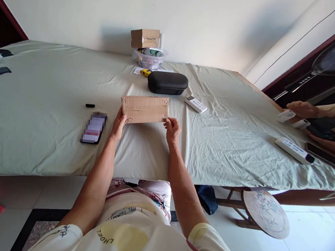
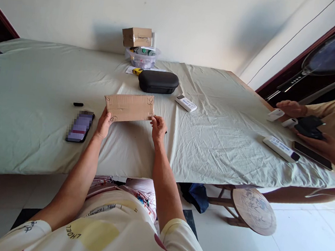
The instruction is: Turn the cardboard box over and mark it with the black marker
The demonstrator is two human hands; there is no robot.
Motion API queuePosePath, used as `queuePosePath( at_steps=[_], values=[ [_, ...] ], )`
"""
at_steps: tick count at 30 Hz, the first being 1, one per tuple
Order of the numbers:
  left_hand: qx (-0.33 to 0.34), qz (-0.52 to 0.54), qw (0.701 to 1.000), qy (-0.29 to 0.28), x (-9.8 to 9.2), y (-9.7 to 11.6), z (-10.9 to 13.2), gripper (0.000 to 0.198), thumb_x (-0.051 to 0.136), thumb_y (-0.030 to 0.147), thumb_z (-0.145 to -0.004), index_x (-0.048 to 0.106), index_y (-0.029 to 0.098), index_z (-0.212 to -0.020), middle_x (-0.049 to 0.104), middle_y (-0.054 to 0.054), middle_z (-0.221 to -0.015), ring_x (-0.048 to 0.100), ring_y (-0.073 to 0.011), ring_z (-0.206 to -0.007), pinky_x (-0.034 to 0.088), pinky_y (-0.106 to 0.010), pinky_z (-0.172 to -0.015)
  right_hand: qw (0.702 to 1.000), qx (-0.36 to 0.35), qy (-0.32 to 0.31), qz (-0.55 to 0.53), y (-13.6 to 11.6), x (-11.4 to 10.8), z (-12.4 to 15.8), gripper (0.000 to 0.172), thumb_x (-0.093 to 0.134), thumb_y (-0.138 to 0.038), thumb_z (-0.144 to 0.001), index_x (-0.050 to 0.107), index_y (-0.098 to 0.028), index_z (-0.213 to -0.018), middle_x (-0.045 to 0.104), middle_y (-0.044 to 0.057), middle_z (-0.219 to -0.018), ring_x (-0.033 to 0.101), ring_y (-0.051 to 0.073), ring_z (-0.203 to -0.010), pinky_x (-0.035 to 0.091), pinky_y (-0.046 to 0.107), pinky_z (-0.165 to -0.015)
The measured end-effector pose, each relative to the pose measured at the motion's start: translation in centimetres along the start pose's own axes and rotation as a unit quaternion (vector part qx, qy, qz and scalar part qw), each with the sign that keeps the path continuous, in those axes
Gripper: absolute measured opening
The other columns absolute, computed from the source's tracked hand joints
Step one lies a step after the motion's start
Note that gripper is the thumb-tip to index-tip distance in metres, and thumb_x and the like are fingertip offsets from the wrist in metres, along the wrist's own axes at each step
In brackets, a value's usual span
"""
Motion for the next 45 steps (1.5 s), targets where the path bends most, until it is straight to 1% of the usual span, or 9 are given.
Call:
queuePosePath(
  at_steps=[6, 9, 14, 17, 23, 30, 36, 40, 45],
  values=[
    [-0.002, -0.019, 0.999, 0.051, -0.9, -1.3, 0.1, 0.075, 0.057, 0.076, -0.092, 0.054, 0.033, -0.154, 0.064, -0.010, -0.153, 0.059, -0.0322, -0.145, 0.057, -0.049, -0.111, 0.999, -0.025, -0.004, 0.035, -0.5, -0.1, 0.4, 0.048, 0.055, -0.068, -0.095, 0.056, -0.024, -0.075, 0.058, -0.002, -0.067, 0.057, 0.014, -0.065, 0.046, 0.030, -0.067],
    [0.025, -0.039, 0.994, 0.094, -1.5, -1.8, 0.0, 0.071, 0.058, 0.071, -0.091, 0.059, 0.027, -0.147, 0.067, -0.011, -0.148, 0.061, -0.0321, -0.142, 0.055, -0.048, -0.114, 0.997, -0.042, 0.006, 0.067, -0.7, -0.1, 0.6, 0.052, 0.053, -0.070, -0.096, 0.052, -0.025, -0.070, 0.056, -0.001, -0.069, 0.054, 0.015, -0.068, 0.044, 0.030, -0.068],
    [0.038, -0.054, 0.990, 0.124, -1.8, -1.9, -0.3, 0.061, 0.060, 0.063, -0.089, 0.065, 0.024, -0.136, 0.070, -0.011, -0.136, 0.062, -0.0321, -0.137, 0.053, -0.047, -0.115, 0.999, -0.046, 0.005, 0.025, -1.2, 0.2, 0.9, 0.043, 0.053, -0.066, -0.098, 0.060, -0.024, -0.090, 0.061, 0.001, -0.081, 0.056, 0.016, -0.073, 0.047, 0.030, -0.069],
    [0.025, -0.050, 0.990, 0.127, -1.7, -1.8, -0.2, 0.064, 0.060, 0.069, -0.088, 0.062, 0.025, -0.135, 0.069, -0.011, -0.135, 0.063, -0.0313, -0.133, 0.053, -0.047, -0.113, 0.999, -0.035, -0.015, -0.010, -1.3, 0.6, 0.9, 0.045, 0.051, -0.068, -0.098, 0.060, -0.024, -0.091, 0.059, 0.000, -0.078, 0.054, 0.015, -0.070, 0.047, 0.030, -0.068],
    [0.004, -0.097, 0.982, 0.163, -1.9, -1.6, 0.3, 0.080, 0.057, 0.090, -0.083, 0.059, 0.022, -0.125, 0.070, -0.013, -0.124, 0.065, -0.0329, -0.126, 0.054, -0.048, -0.110, 0.999, -0.005, -0.033, -0.006, -1.0, 1.0, 1.1, 0.062, 0.051, -0.084, -0.091, 0.049, -0.025, -0.072, 0.051, -0.003, -0.065, 0.049, 0.014, -0.063, 0.047, 0.029, -0.064],
    [0.008, -0.125, 0.980, 0.158, -1.7, -0.9, 0.7, 0.078, 0.055, 0.090, -0.085, 0.060, 0.022, -0.123, 0.072, -0.013, -0.123, 0.067, -0.0328, -0.122, 0.055, -0.047, -0.108, 0.999, -0.034, -0.022, 0.016, -1.5, 0.7, 1.1, 0.063, 0.046, -0.086, -0.092, 0.049, -0.026, -0.073, 0.052, -0.002, -0.066, 0.052, 0.015, -0.065, 0.048, 0.031, -0.067],
    [0.019, -0.140, 0.975, 0.170, -0.9, 0.0, 0.8, 0.068, 0.061, 0.078, -0.087, 0.059, 0.021, -0.124, 0.070, -0.015, -0.127, 0.067, -0.0317, -0.123, 0.054, -0.047, -0.110, 0.999, -0.048, 0.002, 0.006, -1.8, 0.7, 1.2, 0.047, 0.054, -0.070, -0.097, 0.063, -0.025, -0.108, 0.062, 0.000, -0.084, 0.059, 0.016, -0.074, 0.052, 0.031, -0.072],
    [0.051, -0.155, 0.964, 0.211, -0.2, 0.4, 1.3, 0.081, 0.068, 0.067, -0.087, 0.045, 0.018, -0.147, 0.062, -0.020, -0.142, 0.065, -0.0322, -0.129, 0.054, -0.048, -0.111, 0.994, -0.095, 0.015, 0.046, -2.2, 1.0, 1.6, 0.040, 0.055, -0.060, -0.100, 0.066, -0.027, -0.118, 0.066, 0.007, -0.109, 0.065, 0.018, -0.087, 0.057, 0.036, -0.079],
    [0.079, -0.262, 0.940, 0.204, 1.9, 1.0, 2.3, 0.085, 0.074, 0.061, -0.087, 0.043, 0.019, -0.154, 0.051, -0.021, -0.157, 0.049, -0.0358, -0.150, 0.039, -0.050, -0.127, 0.974, -0.169, 0.026, 0.150, -3.0, 2.3, 2.6, 0.053, 0.067, -0.064, -0.094, 0.061, -0.029, -0.134, 0.060, 0.013, -0.134, 0.062, 0.029, -0.122, 0.057, 0.051, -0.104]
  ],
)
Point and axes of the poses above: each hand's wrist, its own z-axis away from the middle knuckle, its own x-axis out of the palm, y = z × x, the point moved 4 cm from there along -z, towards the middle knuckle
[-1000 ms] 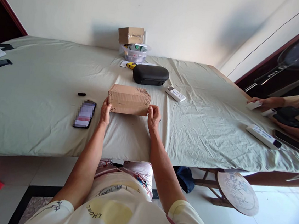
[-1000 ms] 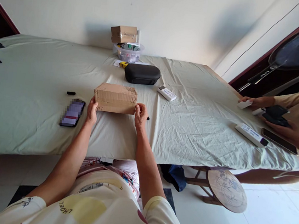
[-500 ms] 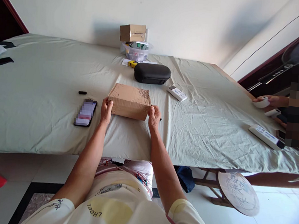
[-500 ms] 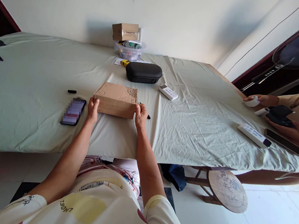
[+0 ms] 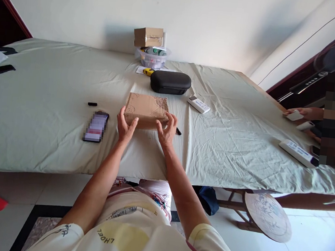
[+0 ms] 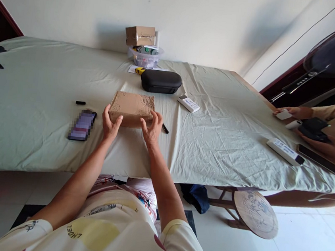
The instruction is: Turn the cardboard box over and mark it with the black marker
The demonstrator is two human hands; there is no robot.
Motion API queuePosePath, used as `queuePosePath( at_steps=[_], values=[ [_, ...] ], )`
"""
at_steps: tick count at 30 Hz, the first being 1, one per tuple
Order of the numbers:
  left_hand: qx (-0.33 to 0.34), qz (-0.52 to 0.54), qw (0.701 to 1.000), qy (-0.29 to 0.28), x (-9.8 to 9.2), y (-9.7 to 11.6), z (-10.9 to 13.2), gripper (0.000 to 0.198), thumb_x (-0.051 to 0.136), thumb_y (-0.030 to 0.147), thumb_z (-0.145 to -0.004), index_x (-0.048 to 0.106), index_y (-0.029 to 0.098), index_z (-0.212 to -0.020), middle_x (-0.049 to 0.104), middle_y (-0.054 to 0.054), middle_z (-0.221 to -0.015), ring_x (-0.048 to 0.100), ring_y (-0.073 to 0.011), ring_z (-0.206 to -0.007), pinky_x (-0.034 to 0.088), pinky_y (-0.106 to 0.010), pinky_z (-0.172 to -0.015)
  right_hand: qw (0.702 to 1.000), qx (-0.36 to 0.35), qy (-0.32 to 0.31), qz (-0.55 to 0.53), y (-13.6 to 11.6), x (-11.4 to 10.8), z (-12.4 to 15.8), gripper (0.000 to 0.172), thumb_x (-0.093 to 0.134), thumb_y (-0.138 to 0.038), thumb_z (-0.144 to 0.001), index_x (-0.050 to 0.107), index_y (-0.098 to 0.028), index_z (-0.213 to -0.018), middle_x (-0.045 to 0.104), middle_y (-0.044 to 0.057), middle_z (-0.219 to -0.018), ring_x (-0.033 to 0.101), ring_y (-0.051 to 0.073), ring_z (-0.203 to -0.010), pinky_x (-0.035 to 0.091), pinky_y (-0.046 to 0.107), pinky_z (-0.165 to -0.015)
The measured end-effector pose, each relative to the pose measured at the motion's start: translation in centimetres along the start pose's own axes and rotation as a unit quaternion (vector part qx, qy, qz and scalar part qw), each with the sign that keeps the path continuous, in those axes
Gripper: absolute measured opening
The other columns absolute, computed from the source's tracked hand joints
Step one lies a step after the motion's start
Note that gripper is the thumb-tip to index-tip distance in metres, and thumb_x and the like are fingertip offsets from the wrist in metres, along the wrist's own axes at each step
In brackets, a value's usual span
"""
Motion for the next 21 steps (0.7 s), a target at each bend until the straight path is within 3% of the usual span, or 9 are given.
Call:
queuePosePath(
  at_steps=[3, 6, 10, 14, 17, 21],
  values=[
    [0.006, -0.051, 0.999, 0.018, 0.8, 1.0, 1.1, 0.096, 0.081, 0.062, -0.082, 0.040, 0.016, -0.156, 0.051, -0.025, -0.156, 0.047, -0.0403, -0.151, 0.034, -0.055, -0.129, 0.999, -0.013, 0.016, 0.042, -0.8, 0.7, 0.5, 0.068, 0.073, -0.067, -0.088, 0.056, -0.028, -0.141, 0.056, 0.015, -0.137, 0.057, 0.034, -0.130, 0.051, 0.059, -0.112],
    [-0.013, -0.071, 0.997, 0.033, 1.4, 1.4, 1.7, 0.106, 0.086, 0.063, -0.078, 0.036, 0.016, -0.159, 0.050, -0.027, -0.156, 0.045, -0.0433, -0.152, 0.033, -0.059, -0.129, 0.997, -0.011, 0.027, 0.066, -1.3, 1.0, 0.9, 0.073, 0.076, -0.068, -0.085, 0.054, -0.027, -0.141, 0.055, 0.016, -0.135, 0.057, 0.035, -0.128, 0.050, 0.061, -0.112],
    [-0.034, -0.051, 0.998, 0.025, 1.5, 1.3, 1.6, 0.103, 0.084, 0.062, -0.081, 0.033, 0.018, -0.160, 0.045, -0.026, -0.161, 0.039, -0.0425, -0.157, 0.027, -0.058, -0.132, 0.996, -0.004, 0.050, 0.074, -1.2, 0.7, 0.8, 0.062, 0.075, -0.065, -0.088, 0.058, -0.028, -0.133, 0.058, 0.013, -0.128, 0.059, 0.032, -0.122, 0.055, 0.056, -0.106],
    [-0.016, -0.046, 0.998, 0.028, 0.9, 1.1, 1.1, 0.098, 0.079, 0.060, -0.086, 0.035, 0.017, -0.162, 0.045, -0.026, -0.162, 0.040, -0.0400, -0.156, 0.028, -0.055, -0.133, 0.999, 0.007, 0.042, 0.019, -0.9, 0.1, 0.4, 0.034, 0.063, -0.057, -0.098, 0.066, -0.027, -0.115, 0.061, 0.010, -0.116, 0.064, 0.024, -0.104, 0.061, 0.044, -0.091],
    [0.010, -0.057, 0.998, 0.021, 0.8, 0.9, 0.8, 0.081, 0.068, 0.059, -0.095, 0.044, 0.017, -0.160, 0.045, -0.024, -0.163, 0.041, -0.0381, -0.157, 0.028, -0.054, -0.133, 0.999, 0.018, 0.026, -0.024, -1.0, -0.1, 0.3, 0.030, 0.055, -0.052, -0.103, 0.070, -0.026, -0.104, 0.061, 0.009, -0.109, 0.063, 0.021, -0.095, 0.061, 0.037, -0.077],
    [0.017, -0.077, 0.997, 0.020, 1.1, 0.5, 0.6, 0.062, 0.057, 0.058, -0.102, 0.061, 0.020, -0.151, 0.035, -0.019, -0.172, 0.029, -0.0386, -0.165, 0.023, -0.057, -0.135, 0.999, 0.015, 0.004, -0.051, -1.6, 0.1, 0.8, 0.030, 0.055, -0.049, -0.102, 0.073, -0.026, -0.102, 0.059, 0.010, -0.108, 0.061, 0.022, -0.099, 0.061, 0.035, -0.071]
  ],
)
Point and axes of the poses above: each hand's wrist, its own z-axis away from the middle knuckle, its own x-axis out of the palm, y = z × x, the point moved 4 cm from there along -z, towards the middle knuckle
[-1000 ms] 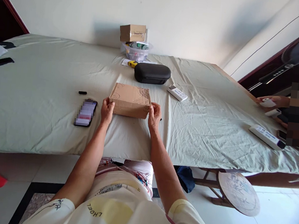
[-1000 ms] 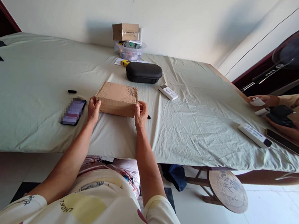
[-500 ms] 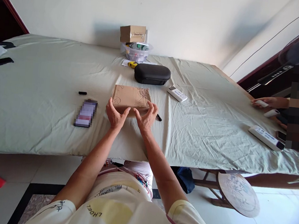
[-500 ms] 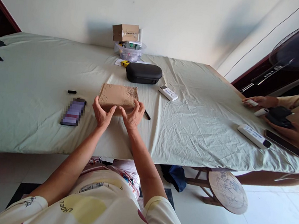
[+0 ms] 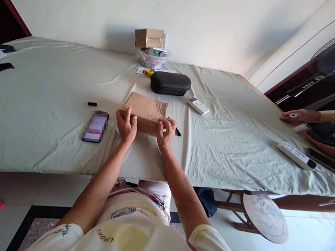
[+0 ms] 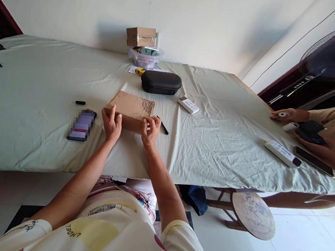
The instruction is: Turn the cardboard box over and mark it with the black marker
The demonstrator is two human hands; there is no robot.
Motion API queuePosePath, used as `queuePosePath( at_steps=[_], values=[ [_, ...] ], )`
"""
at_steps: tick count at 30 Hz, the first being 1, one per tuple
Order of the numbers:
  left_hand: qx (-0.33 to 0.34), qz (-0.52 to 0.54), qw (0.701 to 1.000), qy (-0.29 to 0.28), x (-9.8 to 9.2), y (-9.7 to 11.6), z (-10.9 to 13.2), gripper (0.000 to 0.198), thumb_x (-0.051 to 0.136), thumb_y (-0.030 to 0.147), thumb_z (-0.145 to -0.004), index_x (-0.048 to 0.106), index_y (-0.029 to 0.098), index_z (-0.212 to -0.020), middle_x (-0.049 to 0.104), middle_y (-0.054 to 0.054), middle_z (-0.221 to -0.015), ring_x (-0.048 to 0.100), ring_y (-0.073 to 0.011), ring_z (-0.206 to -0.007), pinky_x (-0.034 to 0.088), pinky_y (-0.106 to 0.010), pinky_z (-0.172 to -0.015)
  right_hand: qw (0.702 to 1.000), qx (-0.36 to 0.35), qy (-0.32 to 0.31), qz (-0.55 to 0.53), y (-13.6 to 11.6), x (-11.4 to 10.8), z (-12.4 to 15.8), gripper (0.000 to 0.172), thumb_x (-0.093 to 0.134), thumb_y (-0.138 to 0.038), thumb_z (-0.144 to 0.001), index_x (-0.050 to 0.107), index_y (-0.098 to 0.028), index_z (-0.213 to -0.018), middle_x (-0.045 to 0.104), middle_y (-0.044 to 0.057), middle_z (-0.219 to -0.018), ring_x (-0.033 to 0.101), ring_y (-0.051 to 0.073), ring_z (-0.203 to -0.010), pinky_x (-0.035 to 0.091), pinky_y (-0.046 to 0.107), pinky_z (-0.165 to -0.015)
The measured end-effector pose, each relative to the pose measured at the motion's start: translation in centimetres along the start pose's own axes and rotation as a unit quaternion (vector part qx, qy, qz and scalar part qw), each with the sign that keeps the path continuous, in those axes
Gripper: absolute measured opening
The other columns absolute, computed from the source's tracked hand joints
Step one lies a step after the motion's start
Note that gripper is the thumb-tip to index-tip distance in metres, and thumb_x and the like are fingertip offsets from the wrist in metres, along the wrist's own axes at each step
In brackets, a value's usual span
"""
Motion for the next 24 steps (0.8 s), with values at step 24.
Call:
queuePosePath(
  at_steps=[24],
  values=[
    [0.102, -0.041, 0.987, -0.118, 0.9, 3.1, 1.7, 0.045, 0.060, 0.042, -0.101, 0.070, 0.027, -0.142, 0.054, -0.016, -0.164, 0.037, -0.0373, -0.162, 0.010, -0.064, -0.135, 1.000, 0.001, 0.030, -0.006, 0.3, -0.8, -0.6, 0.023, 0.055, -0.041, -0.100, 0.069, -0.024, -0.095, 0.063, 0.008, -0.105, 0.064, 0.019, -0.095, 0.060, 0.032, -0.071]
  ],
)
Point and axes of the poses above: each hand's wrist, its own z-axis away from the middle knuckle, its own x-axis out of the palm, y = z × x, the point moved 4 cm from there along -z, towards the middle knuckle
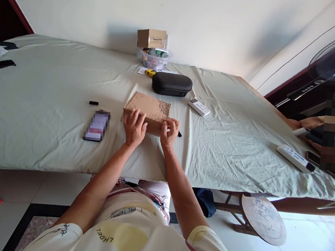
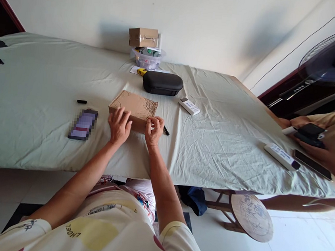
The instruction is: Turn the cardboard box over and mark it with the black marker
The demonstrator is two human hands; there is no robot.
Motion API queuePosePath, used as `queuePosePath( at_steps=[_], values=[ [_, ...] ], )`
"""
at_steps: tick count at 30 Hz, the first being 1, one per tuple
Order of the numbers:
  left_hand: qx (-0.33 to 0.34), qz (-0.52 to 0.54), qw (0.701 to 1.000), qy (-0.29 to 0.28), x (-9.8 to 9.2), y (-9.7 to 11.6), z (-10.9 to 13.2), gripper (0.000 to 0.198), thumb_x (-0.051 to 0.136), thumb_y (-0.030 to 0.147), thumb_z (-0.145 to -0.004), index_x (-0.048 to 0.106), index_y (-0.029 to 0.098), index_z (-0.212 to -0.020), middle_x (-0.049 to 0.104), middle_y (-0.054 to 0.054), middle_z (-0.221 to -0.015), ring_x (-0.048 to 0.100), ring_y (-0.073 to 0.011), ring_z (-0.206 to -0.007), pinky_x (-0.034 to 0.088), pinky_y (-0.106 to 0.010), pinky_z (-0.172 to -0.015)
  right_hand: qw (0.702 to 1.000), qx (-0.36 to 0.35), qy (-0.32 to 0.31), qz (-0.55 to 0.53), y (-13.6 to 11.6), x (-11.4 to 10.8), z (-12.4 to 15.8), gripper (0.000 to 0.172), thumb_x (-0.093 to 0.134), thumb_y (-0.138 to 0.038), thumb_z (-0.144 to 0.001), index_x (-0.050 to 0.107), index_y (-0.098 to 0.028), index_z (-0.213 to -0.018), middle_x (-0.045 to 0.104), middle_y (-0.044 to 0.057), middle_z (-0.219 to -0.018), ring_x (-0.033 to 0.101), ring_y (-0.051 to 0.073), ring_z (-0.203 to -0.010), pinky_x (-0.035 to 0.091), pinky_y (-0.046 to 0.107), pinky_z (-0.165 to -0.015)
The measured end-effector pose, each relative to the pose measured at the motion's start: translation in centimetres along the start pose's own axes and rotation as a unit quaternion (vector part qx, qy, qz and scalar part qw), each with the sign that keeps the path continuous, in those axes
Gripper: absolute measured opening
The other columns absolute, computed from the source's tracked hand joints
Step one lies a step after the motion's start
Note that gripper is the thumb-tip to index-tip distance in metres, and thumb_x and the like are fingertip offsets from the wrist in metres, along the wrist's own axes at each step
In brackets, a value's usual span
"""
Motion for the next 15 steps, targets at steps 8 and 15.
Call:
queuePosePath(
  at_steps=[8, 15],
  values=[
    [-0.059, -0.101, 0.990, 0.072, -2.3, -3.4, -1.3, 0.052, 0.041, 0.045, -0.108, 0.063, 0.017, -0.147, 0.049, -0.021, -0.167, 0.038, -0.0331, -0.162, 0.029, -0.053, -0.133, 1.000, -0.008, 0.001, 0.003, 0.3, -0.2, 0.0, 0.027, 0.054, -0.044, -0.102, 0.071, -0.024, -0.096, 0.065, 0.008, -0.105, 0.063, 0.017, -0.090, 0.057, 0.031, -0.071],
    [-0.014, -0.052, 0.998, 0.026, -1.0, -2.8, -0.7, 0.066, 0.055, 0.058, -0.102, 0.056, 0.019, -0.156, 0.011, -0.015, -0.184, 0.004, -0.0415, -0.170, 0.018, -0.061, -0.136, 0.997, -0.065, -0.025, 0.025, -0.7, 0.0, 0.7, 0.035, 0.048, -0.049, -0.107, 0.070, -0.023, -0.095, 0.065, 0.004, -0.082, 0.059, 0.017, -0.072, 0.056, 0.033, -0.070]
  ],
)
Point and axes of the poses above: each hand's wrist, its own z-axis away from the middle knuckle, its own x-axis out of the palm, y = z × x, the point moved 4 cm from there along -z, towards the middle knuckle
